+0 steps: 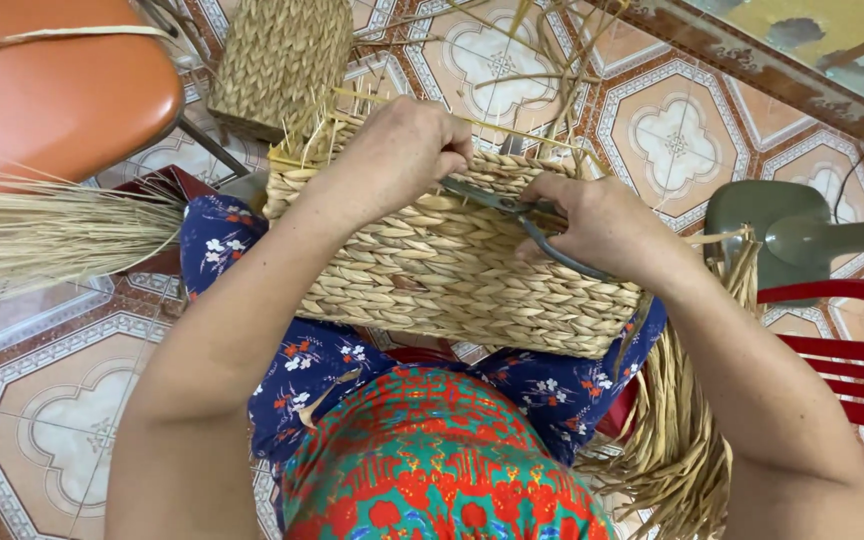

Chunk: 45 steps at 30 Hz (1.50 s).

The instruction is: The person weaves dried plant fibers around a rectangular frame by hand, tucking the ends into the weave and trimming excess material with shears.

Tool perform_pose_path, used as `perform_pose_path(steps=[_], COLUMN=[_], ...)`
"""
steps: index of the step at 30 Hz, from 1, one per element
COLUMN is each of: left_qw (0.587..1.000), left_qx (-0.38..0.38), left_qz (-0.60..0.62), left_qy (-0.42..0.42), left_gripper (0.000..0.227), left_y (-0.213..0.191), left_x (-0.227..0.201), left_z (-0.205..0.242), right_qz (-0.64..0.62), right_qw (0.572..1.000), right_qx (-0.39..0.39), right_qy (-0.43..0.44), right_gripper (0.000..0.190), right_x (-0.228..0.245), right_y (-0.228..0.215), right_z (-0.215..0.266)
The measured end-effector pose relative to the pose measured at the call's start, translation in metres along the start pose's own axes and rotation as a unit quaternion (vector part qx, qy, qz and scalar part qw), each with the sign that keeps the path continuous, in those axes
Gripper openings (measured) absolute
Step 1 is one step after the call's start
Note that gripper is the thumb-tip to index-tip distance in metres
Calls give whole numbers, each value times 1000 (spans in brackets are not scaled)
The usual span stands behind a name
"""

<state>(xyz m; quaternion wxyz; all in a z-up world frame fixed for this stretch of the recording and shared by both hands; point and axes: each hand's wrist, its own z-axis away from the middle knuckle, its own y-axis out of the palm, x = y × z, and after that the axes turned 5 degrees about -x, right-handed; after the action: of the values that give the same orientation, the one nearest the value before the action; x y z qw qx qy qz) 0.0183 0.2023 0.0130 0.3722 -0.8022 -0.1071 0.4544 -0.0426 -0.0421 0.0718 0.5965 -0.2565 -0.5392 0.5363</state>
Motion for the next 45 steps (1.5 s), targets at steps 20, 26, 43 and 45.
perform_pose_path(steps=[20,26,43,45], left_qw=[992,998,996,993], left_qx=[5,-20,-19,-31], left_qz=[-92,-60,-72,-115], left_qy=[-84,-17,-40,-20], left_gripper=[34,27,8,8], left_y=[-55,-40,-52,-53], left_x=[4,14,17,19], left_z=[27,30,33,34], right_qz=[81,98,80,87], right_qw=[996,994,996,994], right_qx=[36,29,-2,-11], right_qy=[-8,-26,-29,-62], right_gripper=[84,83,53,52], right_x=[30,44,53,51], right_y=[-6,-1,5,6], right_z=[-12,-21,-22,-24])
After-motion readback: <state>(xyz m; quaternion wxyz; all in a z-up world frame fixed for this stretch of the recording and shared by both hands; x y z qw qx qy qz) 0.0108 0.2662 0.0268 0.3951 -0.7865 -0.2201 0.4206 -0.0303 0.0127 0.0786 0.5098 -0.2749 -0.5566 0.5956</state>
